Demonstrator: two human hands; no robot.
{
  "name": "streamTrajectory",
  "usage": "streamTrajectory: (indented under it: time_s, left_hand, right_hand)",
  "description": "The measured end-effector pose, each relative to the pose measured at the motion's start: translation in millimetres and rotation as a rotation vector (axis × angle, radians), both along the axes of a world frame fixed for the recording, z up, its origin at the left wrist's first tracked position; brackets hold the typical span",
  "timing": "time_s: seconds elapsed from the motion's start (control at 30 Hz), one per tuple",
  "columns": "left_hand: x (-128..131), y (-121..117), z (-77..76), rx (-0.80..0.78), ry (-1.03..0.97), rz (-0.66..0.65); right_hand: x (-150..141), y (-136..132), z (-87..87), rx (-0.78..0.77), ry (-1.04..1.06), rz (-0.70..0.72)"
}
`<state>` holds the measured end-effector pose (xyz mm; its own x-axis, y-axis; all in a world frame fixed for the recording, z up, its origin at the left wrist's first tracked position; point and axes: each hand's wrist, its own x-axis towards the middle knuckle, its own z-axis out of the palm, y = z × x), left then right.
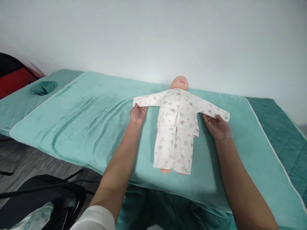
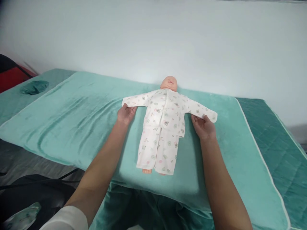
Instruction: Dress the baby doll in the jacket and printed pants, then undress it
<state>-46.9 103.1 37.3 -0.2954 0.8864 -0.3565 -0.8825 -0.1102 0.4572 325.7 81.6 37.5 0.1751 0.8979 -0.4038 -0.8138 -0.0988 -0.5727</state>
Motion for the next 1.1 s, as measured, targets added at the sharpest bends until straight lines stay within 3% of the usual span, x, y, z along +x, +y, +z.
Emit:
streamTrajectory:
  time_s: [0.2,0.4,0.5,0.6,0.67,0.83,0.97,1.1]
  left_hand:
    - [-3.7,-5.4,-2.7,0.02,0.04,0.074]
    - [7.8,-18.4,-15.2,-0.06,0.611,0.275]
    - [14.8,-31.3,-19.6,-0.086,0.796,0.324]
    - [19.0,-44.3,-20.3,-0.136,1.117,0.296]
    - [20.1,-50.1,-19.9,-0.154,1.314,0.255]
    - [21.6,-53.4,-19.8,-0.17,1.521,0.083]
    - [22.3,-53.5,-20.3,-0.229,1.58,-0.016]
    - [22.0,-55.8,-19.7,-0.254,1.579,-0.026]
  right_hand:
    - [-6.0,-16.5,4.0,0.0,-0.019,-0.046]
    - [-11.6,-46.8,-1.7,0.07,-0.161,0.003]
    - [-20.7,-66.6,-7.4,0.107,-0.317,-0.015]
    - [-35.4,-87.6,-11.6,0.183,-0.581,-0.015]
    - [-46.0,-101.8,-13.2,0.22,-0.863,0.001]
    - [-61.0,-132.4,-15.4,0.345,-1.501,0.109]
    - [-61.0,-145.7,-16.3,0.428,-1.666,0.132]
    - [-59.8,-148.8,-17.0,0.382,-1.649,0.103]
